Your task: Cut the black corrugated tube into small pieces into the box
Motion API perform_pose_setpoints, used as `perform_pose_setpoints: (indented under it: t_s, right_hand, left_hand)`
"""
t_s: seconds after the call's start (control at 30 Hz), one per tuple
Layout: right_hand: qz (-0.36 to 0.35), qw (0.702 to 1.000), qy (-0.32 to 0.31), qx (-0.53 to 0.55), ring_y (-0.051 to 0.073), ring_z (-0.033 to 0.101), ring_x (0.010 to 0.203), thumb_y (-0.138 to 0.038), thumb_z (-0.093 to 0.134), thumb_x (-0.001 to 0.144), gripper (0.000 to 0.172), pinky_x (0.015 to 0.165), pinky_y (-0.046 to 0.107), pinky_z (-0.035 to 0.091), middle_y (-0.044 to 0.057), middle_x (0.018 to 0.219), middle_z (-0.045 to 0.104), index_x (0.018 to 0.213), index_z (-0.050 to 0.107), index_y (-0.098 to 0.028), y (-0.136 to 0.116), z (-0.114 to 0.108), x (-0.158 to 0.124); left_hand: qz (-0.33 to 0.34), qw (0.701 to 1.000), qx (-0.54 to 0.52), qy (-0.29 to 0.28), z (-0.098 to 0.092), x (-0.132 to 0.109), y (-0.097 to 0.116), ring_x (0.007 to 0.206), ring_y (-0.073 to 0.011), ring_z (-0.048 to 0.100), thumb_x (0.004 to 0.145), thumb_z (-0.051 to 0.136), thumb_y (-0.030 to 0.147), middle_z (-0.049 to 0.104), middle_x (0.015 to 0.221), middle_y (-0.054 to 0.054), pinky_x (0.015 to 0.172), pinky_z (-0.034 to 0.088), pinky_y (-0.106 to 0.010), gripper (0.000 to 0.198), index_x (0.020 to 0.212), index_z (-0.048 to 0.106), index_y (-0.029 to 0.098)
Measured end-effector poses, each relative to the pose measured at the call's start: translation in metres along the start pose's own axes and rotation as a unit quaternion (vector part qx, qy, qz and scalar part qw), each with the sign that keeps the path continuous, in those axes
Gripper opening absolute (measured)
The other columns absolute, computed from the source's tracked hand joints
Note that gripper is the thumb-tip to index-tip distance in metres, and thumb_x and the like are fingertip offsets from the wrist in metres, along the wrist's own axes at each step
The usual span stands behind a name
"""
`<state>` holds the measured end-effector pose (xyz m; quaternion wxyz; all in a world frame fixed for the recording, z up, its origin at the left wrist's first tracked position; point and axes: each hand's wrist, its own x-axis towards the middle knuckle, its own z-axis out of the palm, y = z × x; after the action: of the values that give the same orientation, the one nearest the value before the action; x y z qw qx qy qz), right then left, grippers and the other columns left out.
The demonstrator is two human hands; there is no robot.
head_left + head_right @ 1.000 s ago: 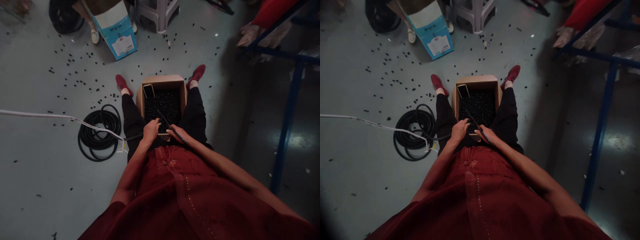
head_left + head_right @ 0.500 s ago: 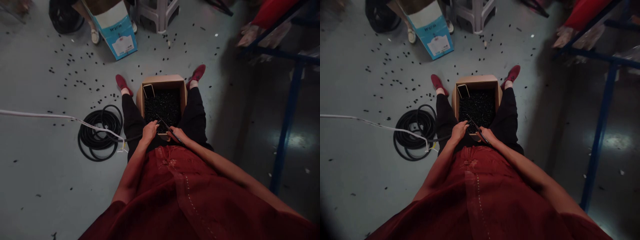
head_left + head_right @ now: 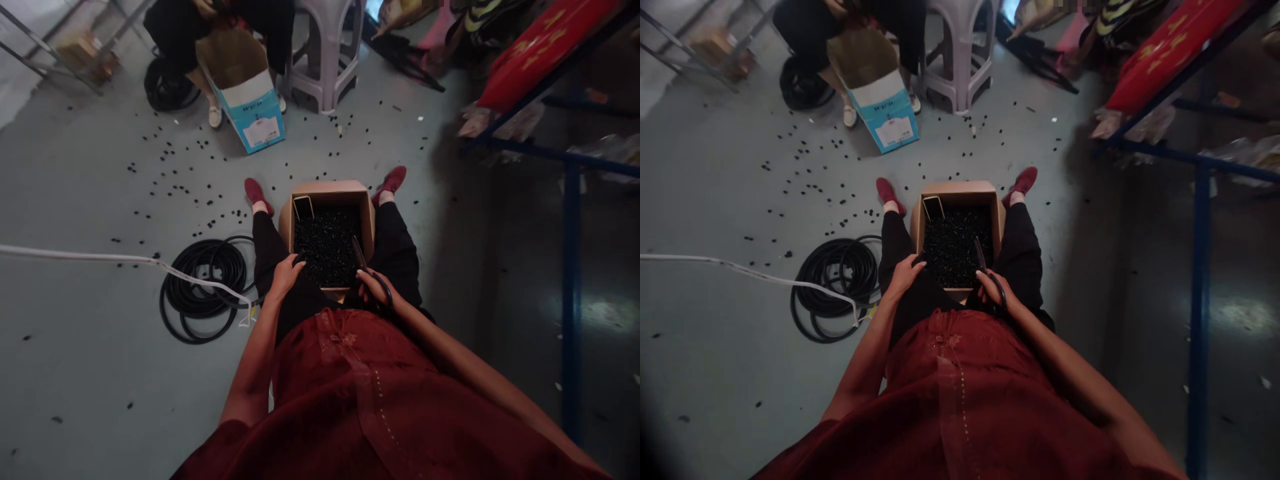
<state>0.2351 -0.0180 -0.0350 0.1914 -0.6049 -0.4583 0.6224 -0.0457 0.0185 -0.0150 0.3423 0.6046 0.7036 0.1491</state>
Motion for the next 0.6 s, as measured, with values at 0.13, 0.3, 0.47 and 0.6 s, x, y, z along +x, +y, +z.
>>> perform_pose_setpoints:
  t_s: [0.13, 0.3, 0.47, 0.6]
  right_hand:
    - [-0.012, 1.0, 0.003, -0.009, 0.012, 0.055, 0.04, -0.064, 0.044, 0.084, 0.048, 0.04, 0.021, 0.042, -0.001, 0.055, 0.062, 0.092, 0.058, -0.019, -0.004, -0.012, -0.002]
    - [-0.029, 0.999, -0.014, -0.001, 0.012, 0.054, 0.041, -0.061, 0.047, 0.083, 0.042, 0.04, 0.021, 0.042, 0.0, 0.056, 0.063, 0.088, 0.056, -0.02, -0.03, -0.024, -0.002]
    - [-0.024, 0.999, -0.013, 0.03, 0.012, 0.053, 0.04, -0.058, 0.049, 0.083, 0.039, 0.038, 0.021, 0.041, 0.0, 0.057, 0.062, 0.088, 0.055, -0.02, -0.058, -0.039, -0.001]
    - [-0.039, 0.999, -0.022, 0.022, 0.012, 0.052, 0.041, -0.059, 0.05, 0.082, 0.04, 0.039, 0.022, 0.041, 0.0, 0.055, 0.061, 0.084, 0.055, -0.019, -0.067, -0.06, 0.004]
  left_hand:
    - [-0.017, 0.999, -0.047, 0.014, -0.006, -0.004, -0.001, 0.086, -0.0179, 0.064, 0.088, 0.049, 0.037, 0.07, 0.096, -0.007, 0.082, 0.047, -0.028, 0.038, 0.119, 0.06, 0.016]
    - [-0.028, 0.995, -0.091, 0.007, -0.021, -0.003, 0.005, 0.06, -0.0114, 0.054, 0.09, 0.04, 0.043, 0.063, 0.072, -0.001, 0.064, 0.043, -0.022, 0.042, 0.112, 0.064, 0.015]
    - [-0.016, 0.996, -0.078, 0.048, -0.058, 0.009, 0.028, 0.056, -0.0094, 0.048, 0.089, 0.04, 0.043, 0.059, 0.068, 0.001, 0.059, 0.038, -0.021, 0.037, 0.089, 0.065, 0.016]
    - [-0.018, 0.986, -0.041, 0.162, -0.102, 0.029, 0.065, 0.062, -0.011, 0.048, 0.085, 0.044, 0.052, 0.053, 0.062, 0.002, 0.061, 0.035, -0.022, 0.04, 0.077, 0.063, 0.017]
